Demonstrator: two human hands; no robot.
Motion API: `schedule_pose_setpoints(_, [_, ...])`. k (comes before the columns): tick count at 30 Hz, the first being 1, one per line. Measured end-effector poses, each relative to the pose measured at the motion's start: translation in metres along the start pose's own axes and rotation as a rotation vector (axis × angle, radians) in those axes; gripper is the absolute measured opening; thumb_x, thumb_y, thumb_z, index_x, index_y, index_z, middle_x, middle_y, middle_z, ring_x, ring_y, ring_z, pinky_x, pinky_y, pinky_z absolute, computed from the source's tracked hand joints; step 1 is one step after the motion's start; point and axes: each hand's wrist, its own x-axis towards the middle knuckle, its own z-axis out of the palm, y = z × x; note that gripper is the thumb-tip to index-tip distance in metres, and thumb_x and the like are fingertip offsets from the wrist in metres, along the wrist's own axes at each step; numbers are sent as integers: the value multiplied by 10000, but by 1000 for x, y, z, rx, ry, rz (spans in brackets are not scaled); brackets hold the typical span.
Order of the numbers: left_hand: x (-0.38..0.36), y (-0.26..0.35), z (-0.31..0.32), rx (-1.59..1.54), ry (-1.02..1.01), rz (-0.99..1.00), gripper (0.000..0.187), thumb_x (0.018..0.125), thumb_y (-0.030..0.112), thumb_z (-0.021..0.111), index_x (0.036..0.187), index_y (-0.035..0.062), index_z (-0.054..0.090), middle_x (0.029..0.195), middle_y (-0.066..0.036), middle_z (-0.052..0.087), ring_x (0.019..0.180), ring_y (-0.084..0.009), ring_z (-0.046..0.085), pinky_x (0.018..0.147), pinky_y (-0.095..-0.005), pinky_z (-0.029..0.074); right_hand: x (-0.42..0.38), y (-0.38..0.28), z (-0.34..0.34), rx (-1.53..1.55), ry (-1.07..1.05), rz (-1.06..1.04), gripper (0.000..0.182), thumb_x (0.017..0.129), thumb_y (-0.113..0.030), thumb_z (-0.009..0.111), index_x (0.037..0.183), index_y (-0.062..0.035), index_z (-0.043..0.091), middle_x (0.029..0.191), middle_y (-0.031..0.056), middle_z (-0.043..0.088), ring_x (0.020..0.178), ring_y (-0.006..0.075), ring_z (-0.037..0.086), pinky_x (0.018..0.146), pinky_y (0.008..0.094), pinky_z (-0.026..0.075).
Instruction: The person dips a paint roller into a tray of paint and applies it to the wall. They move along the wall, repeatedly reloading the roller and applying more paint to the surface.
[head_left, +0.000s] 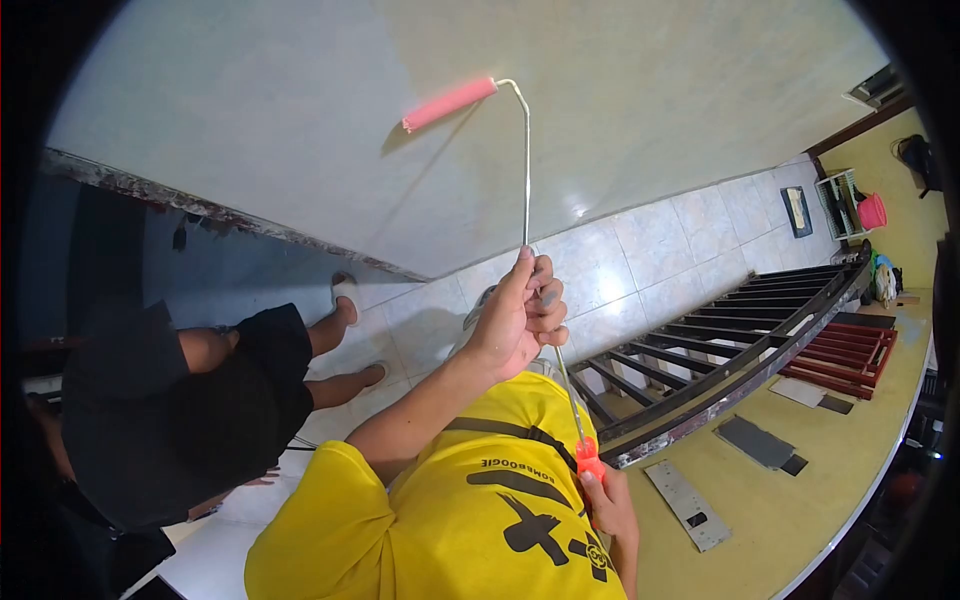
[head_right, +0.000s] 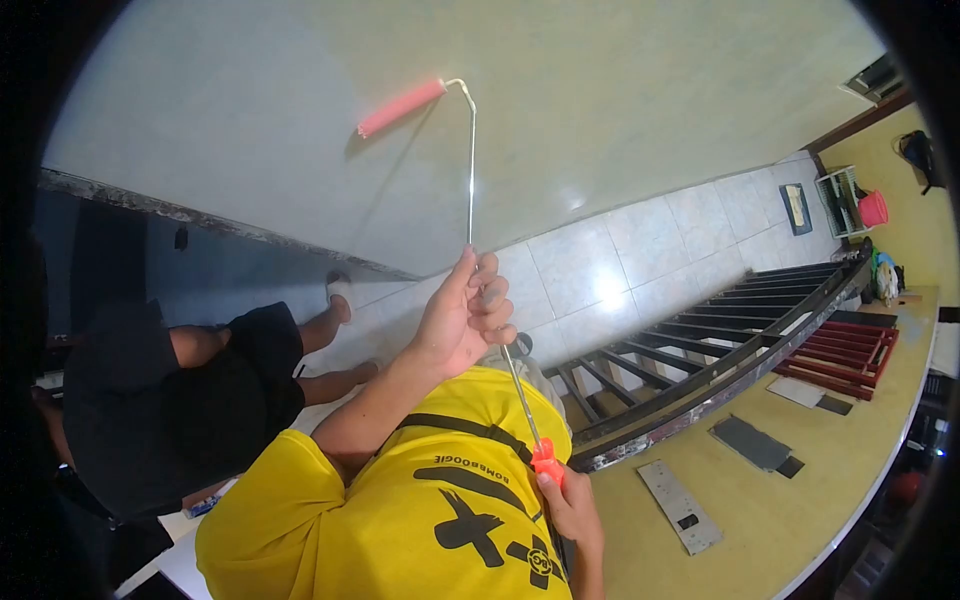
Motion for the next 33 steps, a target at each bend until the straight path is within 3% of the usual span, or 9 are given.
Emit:
schedule_pose_setpoints(3, [9, -5, -14, 18, 45, -2, 394, 959, 497, 379, 717, 189, 337, 605, 53, 230, 497, -96, 208, 501, -255, 219, 7, 12, 3, 75, -21, 48, 345, 928, -299, 497, 834, 30, 547, 565, 72, 494, 510, 176, 433, 521, 312, 375])
schedule_pose_setpoints(6, [31, -23, -46, -13, 95, -47, 393, 961, 487, 384, 703, 193, 353, 589, 55, 226, 484, -95, 209, 491, -256, 228, 11, 9, 2, 8, -8, 138, 375, 946, -349, 476, 817, -1, 537, 645, -20, 464, 613, 60, 402, 538, 237, 342])
schedule_pose_setpoints(9, [66, -46, -109, -55, 178, -155, 399, 967, 479, 370, 688, 194, 366, 579, 56, 222, 474, -94, 203, 483, -254, 220, 23, -10, 0, 113, -48, 360, 392, 957, -374, 463, 804, -20, 536, 601, -21, 446, 531, 71, 408, 485, 244, 340])
schedule_pose_setpoints(14, [68, -35, -110, -78, 206, -158, 397, 977, 450, 352, 675, 194, 372, 568, 55, 223, 466, -94, 206, 478, -254, 222, 33, -12, -9, 275, -107, 393, 411, 957, -380, 465, 768, -19, 515, 510, 9, 433, 362, 105, 392, 349, 268, 309])
schedule_pose_setpoints(21, [61, -44, -61, -13, 181, -93, 410, 969, 485, 350, 687, 189, 372, 593, 51, 238, 471, -89, 188, 495, -254, 232, 8, -20, -48, -22, -48, 288, 479, 917, -408, 516, 700, 19, 549, 532, 76, 529, 417, 148, 499, 424, 304, 392])
schedule_pose_setpoints(25, [46, -45, 11, 0, 146, -33, 353, 975, 444, 359, 745, 176, 372, 608, 47, 250, 476, -83, 214, 516, -261, 261, -11, -9, -83, -128, 66, -16, 472, 887, -444, 539, 804, 16, 605, 545, 124, 549, 505, 222, 548, 532, 366, 432])
schedule_pose_setpoints(26, [45, -44, 30, 52, 72, -33, 345, 976, 437, 357, 755, 172, 372, 611, 45, 255, 479, -82, 228, 522, -261, 271, -13, -1, -86, -133, 102, -153, 394, 926, -386, 524, 792, -27, 615, 489, 19, 500, 412, 118, 499, 422, 248, 390])
schedule_pose_setpoints(31, [67, -37, 97, 249, -167, -35, 312, 984, 383, 337, 775, 155, 382, 616, 32, 263, 492, -85, 271, 534, -270, 289, -4, 2, -97, 226, 64, -125, 448, 928, -401, 517, 755, 4, 600, 499, 32, 492, 456, 108, 496, 466, 261, 398])
schedule_pose_setpoints(33, [90, -40, 94, 347, -199, -104, 273, 942, 382, 392, 957, 119, 463, 765, -7, 446, 688, -144, 470, 657, -321, 407, 7, 5, -98, 343, 85, -104, 440, 927, -388, 523, 747, 7, 596, 502, 24, 499, 450, 107, 487, 466, 259, 402])
